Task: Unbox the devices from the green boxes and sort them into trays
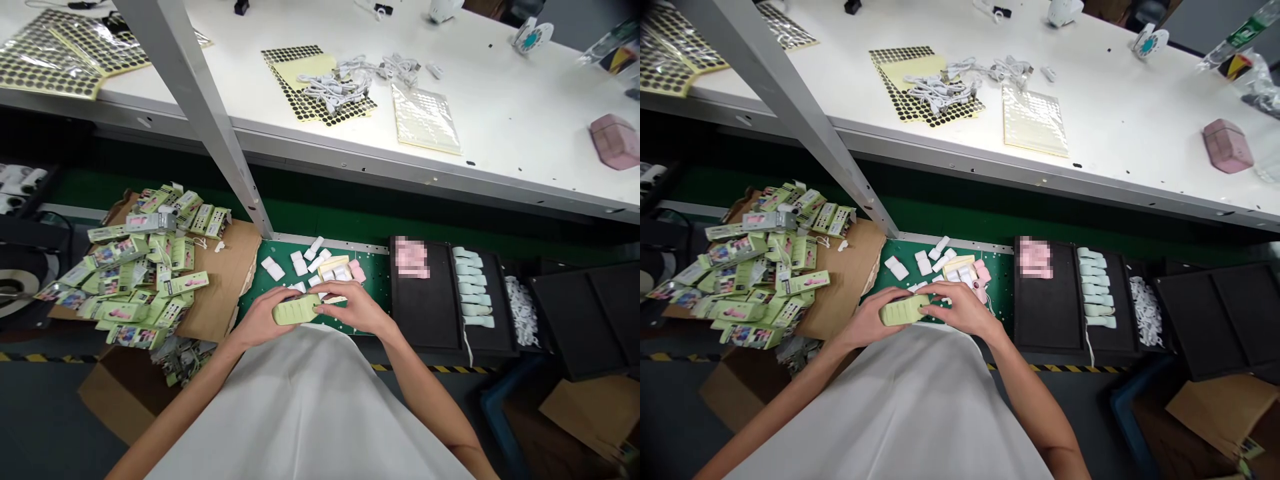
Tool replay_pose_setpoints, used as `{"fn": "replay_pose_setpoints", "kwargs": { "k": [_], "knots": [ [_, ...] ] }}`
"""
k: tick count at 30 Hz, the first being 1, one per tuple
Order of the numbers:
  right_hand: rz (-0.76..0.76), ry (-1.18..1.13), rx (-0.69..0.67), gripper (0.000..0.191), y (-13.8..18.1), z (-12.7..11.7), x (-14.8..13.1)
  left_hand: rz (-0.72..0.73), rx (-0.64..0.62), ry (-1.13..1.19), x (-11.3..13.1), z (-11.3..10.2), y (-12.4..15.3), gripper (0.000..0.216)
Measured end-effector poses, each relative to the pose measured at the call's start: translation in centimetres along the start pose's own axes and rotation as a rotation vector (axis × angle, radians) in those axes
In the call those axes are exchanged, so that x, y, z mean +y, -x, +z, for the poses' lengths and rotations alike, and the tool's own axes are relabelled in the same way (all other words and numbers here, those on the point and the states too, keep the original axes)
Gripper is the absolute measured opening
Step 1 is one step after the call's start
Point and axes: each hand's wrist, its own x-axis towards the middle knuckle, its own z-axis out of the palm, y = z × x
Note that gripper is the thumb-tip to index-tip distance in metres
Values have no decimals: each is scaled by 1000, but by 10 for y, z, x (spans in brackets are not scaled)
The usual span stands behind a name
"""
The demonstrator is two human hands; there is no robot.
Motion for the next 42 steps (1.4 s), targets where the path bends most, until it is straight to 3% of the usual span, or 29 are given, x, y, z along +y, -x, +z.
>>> {"fn": "replay_pose_setpoints", "kwargs": {
  "k": [3, 6, 12, 15, 19, 22, 26, 34, 42],
  "knots": [
    [39, -155, 65, 39, 2, 6, 4, 192, 172, -222, -3, 5, 0, 40],
    [90, -232, 58, 48, 4, 10, 5, 257, 227, -330, -9, 7, 1, 43],
    [147, -267, 69, 50, 10, 16, 5, 233, 219, -356, -15, 9, 1, 45],
    [175, -255, 92, 63, 11, 24, 9, 157, 135, -317, -4, 8, -4, 43],
    [302, -297, 222, 60, 9, 34, 22, -32, 9, -133, 17, 4, -11, 49],
    [427, -599, 318, 55, 11, 33, 34, -167, 12, 248, 23, -2, -11, 65],
    [526, -955, 336, 55, 16, 27, 51, -218, -22, 633, 19, -8, -6, 59],
    [659, -1307, 399, 31, 17, 42, 73, -201, 65, 655, 39, -2, -9, 55],
    [671, -1309, 377, 26, 22, 45, 79, -245, 68, 569, 45, -5, -11, 53]
  ]
}}
